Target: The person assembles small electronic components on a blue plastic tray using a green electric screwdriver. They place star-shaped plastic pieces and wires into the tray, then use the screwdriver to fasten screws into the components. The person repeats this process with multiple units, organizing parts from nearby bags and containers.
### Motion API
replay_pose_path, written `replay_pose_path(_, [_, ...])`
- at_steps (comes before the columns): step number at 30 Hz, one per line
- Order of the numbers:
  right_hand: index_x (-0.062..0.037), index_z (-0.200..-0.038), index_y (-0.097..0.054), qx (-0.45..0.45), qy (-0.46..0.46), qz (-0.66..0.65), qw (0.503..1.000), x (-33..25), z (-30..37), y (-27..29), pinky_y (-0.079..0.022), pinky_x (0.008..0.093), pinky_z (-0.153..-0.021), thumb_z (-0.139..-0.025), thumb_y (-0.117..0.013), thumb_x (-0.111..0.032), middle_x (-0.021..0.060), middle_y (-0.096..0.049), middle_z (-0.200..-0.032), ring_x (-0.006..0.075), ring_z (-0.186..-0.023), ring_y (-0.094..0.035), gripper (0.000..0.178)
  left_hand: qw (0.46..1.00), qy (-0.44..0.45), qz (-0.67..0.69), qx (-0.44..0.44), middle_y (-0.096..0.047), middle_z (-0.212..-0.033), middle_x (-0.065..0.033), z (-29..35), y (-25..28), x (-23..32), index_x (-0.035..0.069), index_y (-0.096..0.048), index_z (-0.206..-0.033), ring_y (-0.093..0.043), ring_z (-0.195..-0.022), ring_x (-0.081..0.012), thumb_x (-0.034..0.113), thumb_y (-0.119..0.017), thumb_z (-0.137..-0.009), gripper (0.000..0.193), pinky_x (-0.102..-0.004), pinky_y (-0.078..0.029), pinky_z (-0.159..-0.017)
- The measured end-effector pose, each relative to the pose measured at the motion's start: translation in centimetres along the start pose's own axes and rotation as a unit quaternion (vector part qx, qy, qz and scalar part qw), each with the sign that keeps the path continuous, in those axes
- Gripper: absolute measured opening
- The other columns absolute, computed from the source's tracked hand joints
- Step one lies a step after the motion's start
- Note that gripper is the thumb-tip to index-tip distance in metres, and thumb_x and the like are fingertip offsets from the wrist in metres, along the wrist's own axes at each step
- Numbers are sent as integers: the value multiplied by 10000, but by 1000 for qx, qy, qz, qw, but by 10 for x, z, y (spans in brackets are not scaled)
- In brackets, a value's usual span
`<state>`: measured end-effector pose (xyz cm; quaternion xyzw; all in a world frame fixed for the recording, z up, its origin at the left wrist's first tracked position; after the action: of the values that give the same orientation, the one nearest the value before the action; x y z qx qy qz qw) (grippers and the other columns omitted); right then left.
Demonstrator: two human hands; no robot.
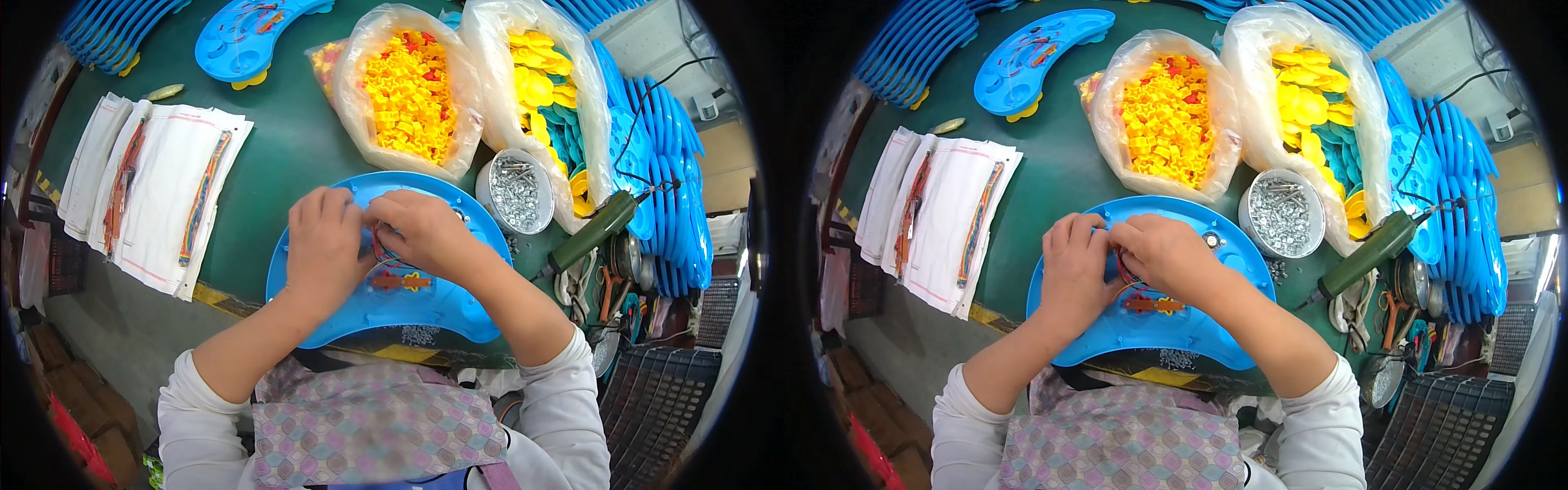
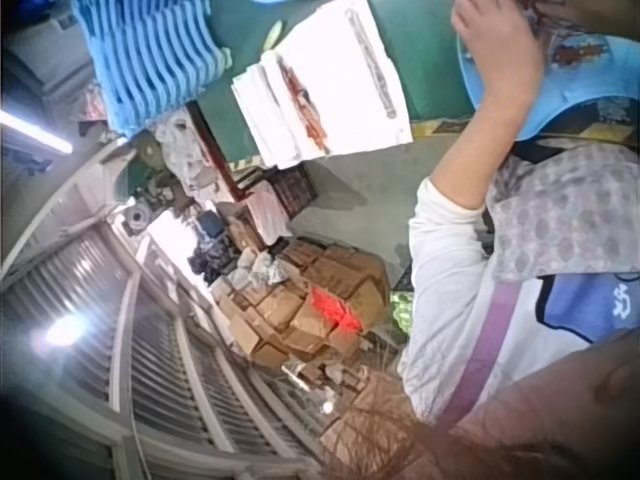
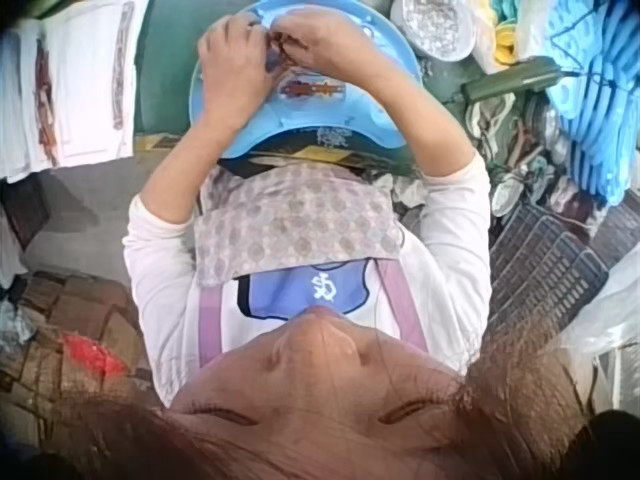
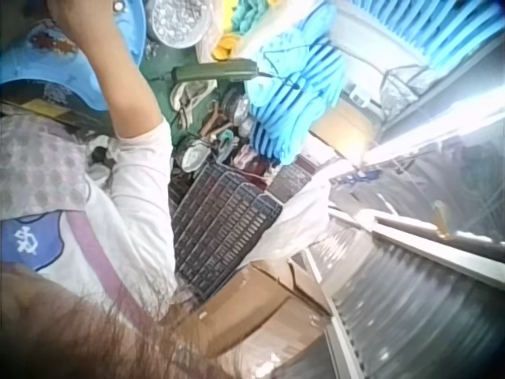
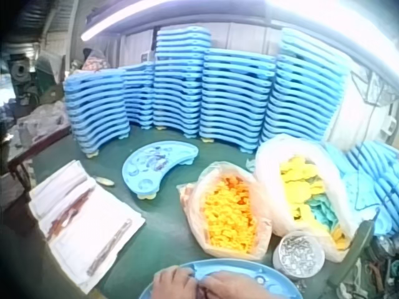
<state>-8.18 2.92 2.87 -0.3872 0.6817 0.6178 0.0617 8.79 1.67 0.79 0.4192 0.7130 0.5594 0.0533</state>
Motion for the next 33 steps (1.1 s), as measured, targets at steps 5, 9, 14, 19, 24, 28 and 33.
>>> replay_pose_path(5, [-90,-914,-678,-12,24,107,994,10,3,-6,-544,404,-765,-783,-725,-36,58,-621,-939,275,-907,-629,149,1000,5,-2,1,-557,-1241,-109,2,-3,0,54,-620,-1009,-507,-1223,-348,166,-901,-616,495,-497,-400,-1030])
replay_pose_path(9, [-91,-872,-670,-11,67,132,989,8,-2,-10,-530,404,-781,-785,-701,-83,80,-591,-918,272,-916,-614,93,1000,9,-1,9,-557,-1217,-107,1,-2,1,62,-620,-997,-508,-1213,-343,161,-897,-618,480,-492,-399,-1023])
replay_pose_path(14, [-93,-912,-660,-5,35,151,988,10,10,4,-538,398,-740,-792,-674,-91,81,-609,-929,285,-868,-616,121,1000,-1,6,12,-563,-1120,-90,2,-2,2,67,-672,-969,-514,-1154,-319,144,-869,-661,374,-478,-399,-1009])
replay_pose_path(19, [-137,-909,-714,83,-6,161,983,25,28,10,-519,379,-742,-727,-784,-64,30,-592,-914,253,-880,-613,209,998,-46,-28,-13,-571,-1050,-69,2,-5,8,57,-733,-957,-524,-1103,-293,127,-841,-697,290,-466,-407,-981])
replay_pose_path(24, [-145,-832,-728,108,-5,197,974,30,23,13,-470,377,-807,-716,-789,-95,24,-548,-943,252,-924,-555,140,996,-54,-48,-61,-563,-1030,-75,-6,3,11,63,-694,-947,-534,-1070,-291,143,-848,-693,308,-456,-436,-935])
replay_pose_path(28, [-135,-859,-742,66,-12,198,978,29,17,12,-476,378,-805,-762,-745,-106,50,-507,-898,255,-911,-556,102,996,-63,20,-67,-553,-1028,-77,-26,-1,13,77,-651,-1005,-535,-1032,-296,144,-865,-671,403,-451,-452,-896])
replay_pose_path(33, [-87,-999,-755,53,-64,181,980,16,34,34,-516,382,-751,-773,-708,-18,78,-543,-926,276,-897,-592,241,991,-83,50,-88,-538,-1049,-75,-28,-23,10,91,-655,-1100,-528,-1017,-293,100,-845,-678,463,-435,-438,-855])
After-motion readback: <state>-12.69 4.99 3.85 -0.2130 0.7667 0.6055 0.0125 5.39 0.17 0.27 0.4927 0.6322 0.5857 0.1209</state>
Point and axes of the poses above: each hand's wrist, its own z-axis away from the middle knuckle, its own y-axis out of the back of the hand, x = y × z, the point moved 2 cm from there along -z, towards the middle knuckle
